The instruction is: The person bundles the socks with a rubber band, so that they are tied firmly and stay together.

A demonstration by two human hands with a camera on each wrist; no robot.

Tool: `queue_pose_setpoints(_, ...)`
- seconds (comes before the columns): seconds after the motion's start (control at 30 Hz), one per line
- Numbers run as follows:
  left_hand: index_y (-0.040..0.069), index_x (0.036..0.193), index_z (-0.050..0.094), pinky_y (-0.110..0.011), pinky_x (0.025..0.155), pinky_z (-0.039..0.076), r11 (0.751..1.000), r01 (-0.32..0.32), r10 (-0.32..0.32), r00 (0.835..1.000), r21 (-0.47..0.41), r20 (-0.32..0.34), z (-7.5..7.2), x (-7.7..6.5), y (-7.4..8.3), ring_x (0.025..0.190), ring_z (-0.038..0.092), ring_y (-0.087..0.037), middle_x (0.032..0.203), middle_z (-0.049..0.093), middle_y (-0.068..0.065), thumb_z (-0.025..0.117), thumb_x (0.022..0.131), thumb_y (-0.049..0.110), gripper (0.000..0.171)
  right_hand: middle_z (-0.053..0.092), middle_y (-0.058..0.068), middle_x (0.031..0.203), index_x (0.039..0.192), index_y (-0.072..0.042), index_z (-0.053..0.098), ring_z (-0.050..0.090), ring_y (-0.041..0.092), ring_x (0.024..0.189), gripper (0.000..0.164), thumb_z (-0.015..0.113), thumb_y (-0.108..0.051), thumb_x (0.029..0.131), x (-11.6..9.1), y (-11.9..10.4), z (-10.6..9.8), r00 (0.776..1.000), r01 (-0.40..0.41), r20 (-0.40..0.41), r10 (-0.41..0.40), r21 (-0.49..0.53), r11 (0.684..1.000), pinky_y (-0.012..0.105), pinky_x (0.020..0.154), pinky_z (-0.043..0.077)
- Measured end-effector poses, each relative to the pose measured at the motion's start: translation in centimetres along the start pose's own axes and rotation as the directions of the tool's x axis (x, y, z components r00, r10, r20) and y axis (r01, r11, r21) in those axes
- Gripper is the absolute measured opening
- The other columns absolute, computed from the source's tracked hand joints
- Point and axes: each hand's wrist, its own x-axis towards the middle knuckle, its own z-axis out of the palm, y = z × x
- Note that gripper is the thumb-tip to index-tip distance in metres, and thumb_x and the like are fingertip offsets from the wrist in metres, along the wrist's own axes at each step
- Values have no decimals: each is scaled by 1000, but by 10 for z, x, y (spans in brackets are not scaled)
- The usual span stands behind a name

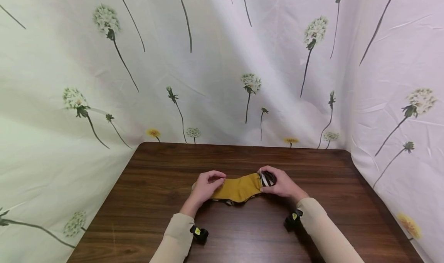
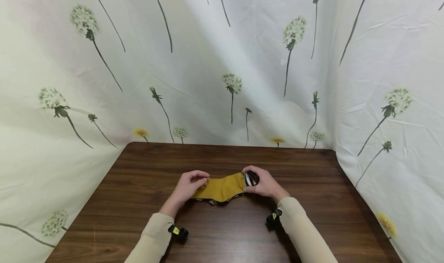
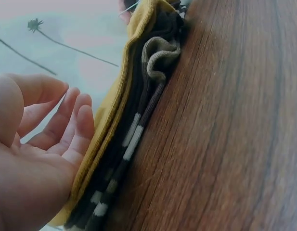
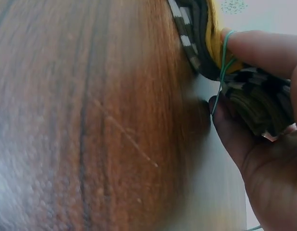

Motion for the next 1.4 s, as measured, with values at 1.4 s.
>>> queue_pose_setpoints(1.4,5,100,82,-51,93,55,848,-121,170,984,516,-49,-51,-9,-22,106,67,-31,112,70,-8,84,83,-3,19,67,4,110,120,-16,72,57,19,93,30,81,-16,92,-24,8,-22,994,70,-71,-88,-228,971,39,82,49)
